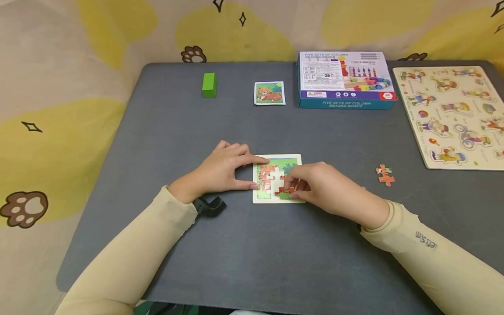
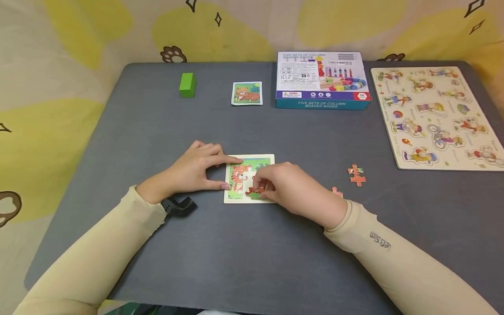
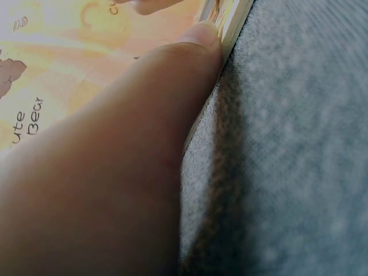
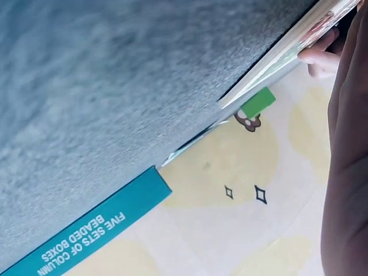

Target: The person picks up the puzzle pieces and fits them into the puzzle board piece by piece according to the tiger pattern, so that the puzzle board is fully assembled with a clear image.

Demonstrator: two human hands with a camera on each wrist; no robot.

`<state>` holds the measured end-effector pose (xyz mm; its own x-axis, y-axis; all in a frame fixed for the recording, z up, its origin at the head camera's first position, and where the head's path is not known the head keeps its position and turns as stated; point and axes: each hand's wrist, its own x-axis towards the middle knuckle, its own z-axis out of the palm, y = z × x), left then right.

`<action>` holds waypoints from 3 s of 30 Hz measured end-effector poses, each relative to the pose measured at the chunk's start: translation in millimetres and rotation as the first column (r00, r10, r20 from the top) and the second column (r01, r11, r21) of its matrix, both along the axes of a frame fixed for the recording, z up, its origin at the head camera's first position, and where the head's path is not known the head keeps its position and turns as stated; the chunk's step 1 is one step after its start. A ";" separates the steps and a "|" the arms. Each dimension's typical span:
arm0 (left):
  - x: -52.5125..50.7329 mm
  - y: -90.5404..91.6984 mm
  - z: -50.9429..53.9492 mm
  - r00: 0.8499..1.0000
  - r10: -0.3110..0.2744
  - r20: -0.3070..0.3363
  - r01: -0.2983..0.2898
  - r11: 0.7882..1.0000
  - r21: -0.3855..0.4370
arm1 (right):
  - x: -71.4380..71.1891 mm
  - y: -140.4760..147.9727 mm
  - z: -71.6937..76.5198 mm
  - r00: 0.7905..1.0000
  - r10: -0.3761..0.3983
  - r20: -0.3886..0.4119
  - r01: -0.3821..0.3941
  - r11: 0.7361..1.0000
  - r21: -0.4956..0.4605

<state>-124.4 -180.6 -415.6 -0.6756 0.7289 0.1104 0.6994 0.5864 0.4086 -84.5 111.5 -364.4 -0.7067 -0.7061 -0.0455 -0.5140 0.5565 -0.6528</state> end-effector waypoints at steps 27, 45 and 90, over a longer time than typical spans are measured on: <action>0.0 1.4 1.2 1.000 0.004 0.005 -0.004 1.000 -0.003 | 28.3 -19.5 -10.4 0.810 0.129 -0.572 -0.008 0.978 0.209; 1.2 1.7 4.2 1.000 0.001 0.013 -0.001 1.000 -0.013 | 24.2 1.3 15.6 0.891 0.261 -0.372 -0.126 0.928 0.350; 0.3 -0.8 1.1 1.000 -0.001 0.015 0.002 1.000 -0.022 | 1.3 49.8 27.9 0.996 -0.012 -0.092 0.035 0.968 0.248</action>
<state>-124.1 -181.4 -414.4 -0.6760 0.7321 0.0838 0.6941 0.5943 0.4063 -83.1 161.2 -336.5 -0.7320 -0.6636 -0.1540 -0.5485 0.7082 -0.4446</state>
